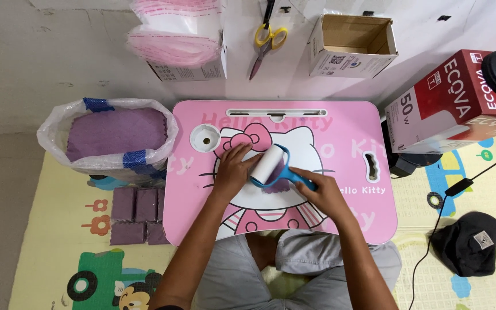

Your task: The person cleans fabric samples by running a lint roller over a grey cloth and a purple cloth, then places the purple cloth into a plastic bag.

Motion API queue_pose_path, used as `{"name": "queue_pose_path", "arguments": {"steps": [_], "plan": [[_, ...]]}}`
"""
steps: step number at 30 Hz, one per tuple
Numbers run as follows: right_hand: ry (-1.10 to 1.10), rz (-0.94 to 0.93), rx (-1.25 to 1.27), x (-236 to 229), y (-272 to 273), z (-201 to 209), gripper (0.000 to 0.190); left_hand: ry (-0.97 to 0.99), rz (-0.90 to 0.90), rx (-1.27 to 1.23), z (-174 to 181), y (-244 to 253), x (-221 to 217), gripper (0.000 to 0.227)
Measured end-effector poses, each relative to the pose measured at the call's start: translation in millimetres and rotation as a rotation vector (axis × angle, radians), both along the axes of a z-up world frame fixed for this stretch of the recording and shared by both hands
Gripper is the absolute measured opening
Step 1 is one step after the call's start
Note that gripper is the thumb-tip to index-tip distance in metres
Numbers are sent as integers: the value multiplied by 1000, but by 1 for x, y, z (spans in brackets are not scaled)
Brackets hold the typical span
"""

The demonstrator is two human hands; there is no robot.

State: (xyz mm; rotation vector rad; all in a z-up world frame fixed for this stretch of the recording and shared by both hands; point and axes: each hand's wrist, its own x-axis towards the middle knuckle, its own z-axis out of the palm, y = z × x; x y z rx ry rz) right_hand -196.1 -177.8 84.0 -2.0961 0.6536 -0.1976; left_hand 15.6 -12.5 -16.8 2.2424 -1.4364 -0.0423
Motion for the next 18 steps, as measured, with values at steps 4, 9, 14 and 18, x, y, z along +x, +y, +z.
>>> {"name": "queue_pose_path", "arguments": {"steps": [4,9,14,18], "plan": [[-18,27,38,6,-4,7,39,17,16,-9,-1,1,-1,45],[0,-24,105,-22,-19,-12,41,-40,-3,-21,-4,2,0,46],[7,-30,112,-31,-27,-18,40,-74,-1,-22,-12,1,0,47],[-25,27,99,-14,-25,-15,39,-38,-6,-5,-5,1,0,47]]}}
